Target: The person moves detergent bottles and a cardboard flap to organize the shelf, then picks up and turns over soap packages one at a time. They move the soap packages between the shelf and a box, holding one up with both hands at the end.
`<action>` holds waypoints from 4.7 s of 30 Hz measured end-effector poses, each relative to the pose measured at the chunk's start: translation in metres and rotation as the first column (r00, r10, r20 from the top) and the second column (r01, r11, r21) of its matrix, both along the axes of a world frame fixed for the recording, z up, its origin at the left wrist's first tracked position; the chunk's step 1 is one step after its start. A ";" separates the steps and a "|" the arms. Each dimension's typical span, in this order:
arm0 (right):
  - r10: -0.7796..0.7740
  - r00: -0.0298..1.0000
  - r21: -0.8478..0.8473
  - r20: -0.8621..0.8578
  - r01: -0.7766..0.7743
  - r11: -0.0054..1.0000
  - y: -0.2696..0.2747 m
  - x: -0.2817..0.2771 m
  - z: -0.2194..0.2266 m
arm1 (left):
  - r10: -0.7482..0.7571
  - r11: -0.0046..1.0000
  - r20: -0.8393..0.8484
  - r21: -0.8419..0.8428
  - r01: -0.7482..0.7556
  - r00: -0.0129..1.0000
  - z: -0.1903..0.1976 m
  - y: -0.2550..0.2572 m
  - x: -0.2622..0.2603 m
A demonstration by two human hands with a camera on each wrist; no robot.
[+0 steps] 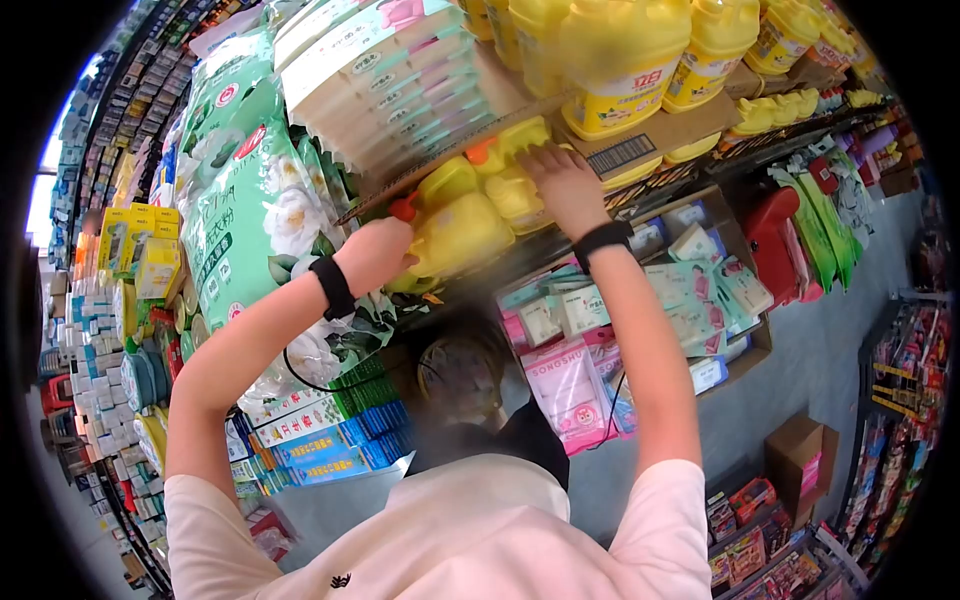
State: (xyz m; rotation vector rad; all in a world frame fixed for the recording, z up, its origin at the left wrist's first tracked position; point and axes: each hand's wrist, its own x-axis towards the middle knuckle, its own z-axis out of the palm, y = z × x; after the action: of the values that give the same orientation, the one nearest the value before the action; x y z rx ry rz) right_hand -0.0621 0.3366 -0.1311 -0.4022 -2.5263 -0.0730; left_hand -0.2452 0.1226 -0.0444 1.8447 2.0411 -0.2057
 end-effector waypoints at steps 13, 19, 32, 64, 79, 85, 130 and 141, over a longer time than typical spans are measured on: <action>0.085 0.973 0.060 0.215 -0.100 0.993 0.031 -0.028 -0.008 | -0.035 0.994 -0.044 -0.107 0.030 0.998 -0.050 0.025 0.008; 0.103 0.955 0.010 0.277 -0.111 0.994 0.028 -0.020 -0.001 | 0.054 0.998 -0.118 -0.036 -0.059 0.992 -0.084 0.040 -0.019; -0.026 0.927 0.041 0.375 0.011 0.999 0.029 -0.029 -0.010 | 0.122 0.991 -0.011 0.064 -0.121 0.992 -0.068 0.086 0.034; 0.117 0.869 0.055 0.480 -0.163 0.985 0.036 -0.016 0.008 | -0.049 0.954 0.037 0.299 0.036 0.998 0.073 0.003 0.067; 0.236 0.967 -0.175 0.093 -0.217 0.960 -0.059 0.039 0.044 | 0.142 0.942 -0.158 0.324 -0.084 0.977 0.041 -0.006 0.043; 0.162 0.982 -0.320 0.102 -0.122 0.939 -0.116 0.002 -0.020 | 0.122 0.964 -0.075 0.248 -0.100 0.990 0.055 -0.004 0.029; -0.099 0.988 -0.304 0.119 0.131 0.943 -0.082 0.015 0.007 | 0.069 0.946 -0.160 0.325 -0.014 0.985 0.057 0.040 -0.017; 0.018 0.989 -0.200 0.145 0.011 0.980 -0.115 -0.014 0.007 | 0.040 0.958 -0.154 0.288 0.006 0.987 0.053 0.041 -0.020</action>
State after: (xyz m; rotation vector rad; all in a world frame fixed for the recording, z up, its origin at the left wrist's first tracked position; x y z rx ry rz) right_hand -0.0765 0.2217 -0.1239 -0.4877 -2.6888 0.1604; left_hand -0.2652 0.1636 0.0088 2.0370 2.2984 -0.0527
